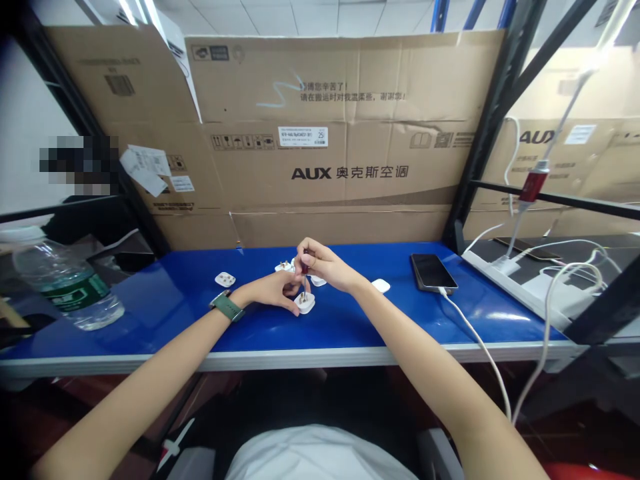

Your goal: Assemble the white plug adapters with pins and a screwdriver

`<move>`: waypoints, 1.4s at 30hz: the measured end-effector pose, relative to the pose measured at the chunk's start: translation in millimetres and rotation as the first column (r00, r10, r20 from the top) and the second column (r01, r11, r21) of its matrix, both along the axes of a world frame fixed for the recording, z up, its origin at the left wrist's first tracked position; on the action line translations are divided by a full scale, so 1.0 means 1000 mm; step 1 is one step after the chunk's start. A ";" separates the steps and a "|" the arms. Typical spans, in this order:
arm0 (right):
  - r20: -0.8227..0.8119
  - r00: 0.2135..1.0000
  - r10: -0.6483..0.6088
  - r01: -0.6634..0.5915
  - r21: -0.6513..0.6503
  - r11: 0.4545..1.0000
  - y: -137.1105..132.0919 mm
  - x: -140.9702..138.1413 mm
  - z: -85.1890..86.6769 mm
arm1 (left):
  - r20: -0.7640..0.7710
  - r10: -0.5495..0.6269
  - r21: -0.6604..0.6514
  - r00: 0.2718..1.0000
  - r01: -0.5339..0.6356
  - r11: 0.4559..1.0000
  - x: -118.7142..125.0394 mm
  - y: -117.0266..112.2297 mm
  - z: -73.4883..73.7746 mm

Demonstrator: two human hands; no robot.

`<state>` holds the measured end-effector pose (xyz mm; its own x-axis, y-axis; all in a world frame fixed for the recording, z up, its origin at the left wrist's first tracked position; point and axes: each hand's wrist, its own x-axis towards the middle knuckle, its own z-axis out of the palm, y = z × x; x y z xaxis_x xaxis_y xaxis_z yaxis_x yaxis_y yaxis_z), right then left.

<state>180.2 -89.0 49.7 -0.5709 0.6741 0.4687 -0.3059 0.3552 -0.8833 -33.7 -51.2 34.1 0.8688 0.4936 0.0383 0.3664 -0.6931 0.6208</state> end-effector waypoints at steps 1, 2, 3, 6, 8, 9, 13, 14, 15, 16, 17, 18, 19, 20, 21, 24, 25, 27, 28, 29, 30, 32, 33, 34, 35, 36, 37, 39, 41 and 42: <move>0.001 1.000 -0.003 0.003 -0.002 1.000 0.000 0.000 0.000 | -0.001 0.001 -0.001 1.000 -0.001 1.000 0.000 0.000 0.000; 0.001 1.000 -0.004 0.004 -0.001 1.000 0.000 0.000 0.000 | 0.000 0.001 -0.001 1.000 -0.001 1.000 0.000 0.000 0.000; 0.000 1.000 -0.005 0.005 0.001 1.000 0.000 0.000 0.000 | 0.002 0.001 -0.001 1.000 -0.001 1.000 0.000 0.000 0.000; -0.007 1.000 0.001 -0.001 0.013 1.000 0.000 0.000 0.000 | 0.011 -0.003 0.000 1.000 0.003 1.000 0.000 0.000 -0.001; -0.011 1.000 0.003 -0.002 0.020 1.000 -0.001 0.001 0.001 | 0.009 -0.005 -0.002 1.000 0.005 1.000 0.000 0.001 -0.001; -0.008 1.000 0.000 0.001 0.020 1.000 -0.001 0.001 0.001 | 0.007 -0.005 -0.005 1.000 0.005 1.000 0.000 0.001 -0.001; 0.011 1.000 -0.022 0.022 0.006 1.000 -0.003 0.002 0.003 | 0.003 -0.010 -0.015 1.000 0.010 1.000 -0.001 0.002 -0.002; 0.014 1.000 -0.021 0.021 0.007 1.000 -0.003 0.002 0.003 | 0.006 -0.013 -0.015 1.000 0.013 1.000 -0.001 0.002 -0.002; 0.017 1.000 -0.019 0.019 0.009 1.000 -0.003 0.002 0.003 | 0.007 -0.015 -0.016 1.000 0.015 1.000 -0.001 0.001 -0.002; 0.019 1.000 -0.018 0.017 0.013 1.000 -0.003 0.002 0.003 | 0.008 -0.014 -0.018 1.000 0.014 1.000 0.000 0.001 -0.002; 0.022 1.000 -0.018 0.017 0.018 1.000 -0.003 0.002 0.003 | 0.007 -0.013 -0.021 1.000 0.013 1.000 0.000 0.001 -0.001; 0.026 0.999 -0.022 0.021 0.023 0.999 -0.003 0.002 0.003 | 0.003 -0.011 -0.026 1.000 0.012 1.000 0.000 0.001 -0.001; 0.029 0.999 -0.029 0.028 0.031 0.999 -0.003 0.002 0.003 | -0.001 -0.010 -0.030 1.000 0.010 1.000 0.000 0.000 -0.001; 0.032 0.999 -0.035 0.034 0.040 0.999 -0.003 0.002 0.003 | -0.006 -0.009 -0.032 1.000 0.008 0.999 0.000 0.000 -0.001; 0.036 0.999 -0.040 0.038 0.050 0.998 -0.003 0.002 0.003 | -0.008 -0.007 -0.030 1.000 0.007 1.000 -0.001 0.000 -0.001; 0.051 0.998 -0.031 0.027 0.083 0.996 -0.004 0.003 0.005 | -0.001 -0.008 -0.008 1.000 0.008 1.000 -0.001 0.000 -0.001; 0.060 0.998 -0.033 0.027 0.093 0.995 -0.005 0.003 0.005 | 0.002 -0.011 -0.004 1.000 0.011 1.000 -0.001 0.000 0.000; 0.088 0.994 -0.066 0.056 0.111 0.992 -0.005 0.003 0.007 | 0.002 -0.014 -0.007 1.000 0.014 1.000 -0.001 0.000 0.000; 0.106 0.989 -0.102 0.089 0.124 0.988 -0.006 0.003 0.008 | -0.001 -0.012 -0.010 1.000 0.012 1.000 -0.001 0.000 0.000; 0.124 0.982 -0.145 0.127 0.140 0.982 -0.006 0.003 0.009 | -0.003 -0.010 -0.012 1.000 0.010 1.000 -0.001 0.000 0.000; 0.141 0.972 -0.187 0.164 0.158 0.974 -0.006 0.003 0.010 | -0.005 -0.008 -0.012 1.000 0.008 1.000 -0.001 0.000 0.000; 0.158 0.959 -0.235 0.204 0.190 0.960 -0.006 0.005 0.012 | -0.006 -0.002 -0.010 1.000 0.002 1.000 -0.001 -0.001 0.001; 0.158 0.959 -0.237 0.203 0.202 0.958 -0.006 0.006 0.012 | -0.008 0.001 -0.013 1.000 -0.001 1.000 -0.001 -0.001 0.001; 0.154 0.962 -0.224 0.189 0.210 0.959 -0.006 0.008 0.013 | -0.011 0.006 -0.017 1.000 -0.006 1.000 -0.001 -0.002 0.001; 0.150 0.967 -0.204 0.168 0.220 0.961 -0.006 0.009 0.014 | -0.015 0.010 -0.023 1.000 -0.010 1.000 -0.001 -0.002 0.001; 0.147 0.971 -0.187 0.150 0.232 0.961 -0.006 0.011 0.014 | -0.020 0.012 -0.027 1.000 -0.013 1.000 -0.001 -0.002 0.002; 0.147 0.972 -0.184 0.144 0.247 0.958 -0.005 0.012 0.014 | -0.022 0.012 -0.027 1.000 -0.012 1.000 -0.001 -0.002 0.002; 0.155 0.960 -0.232 0.180 0.287 0.941 -0.003 0.012 0.012 | -0.019 0.002 -0.013 1.000 -0.002 1.000 -0.001 -0.002 0.002; 0.163 0.930 -0.330 0.262 0.337 0.904 0.000 0.011 0.009 | -0.007 -0.011 0.008 1.000 0.011 1.000 -0.001 -0.002 0.002; 0.163 0.911 -0.380 0.303 0.363 0.881 0.002 0.010 0.007 | 0.001 -0.015 0.016 1.000 0.015 1.000 -0.001 -0.002 0.002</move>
<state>190.3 -87.5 56.9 -0.4476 0.6793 0.5816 0.0775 0.6774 -0.7315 -34.4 -52.9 36.1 0.8760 0.4800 0.0466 0.3555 -0.7080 0.6102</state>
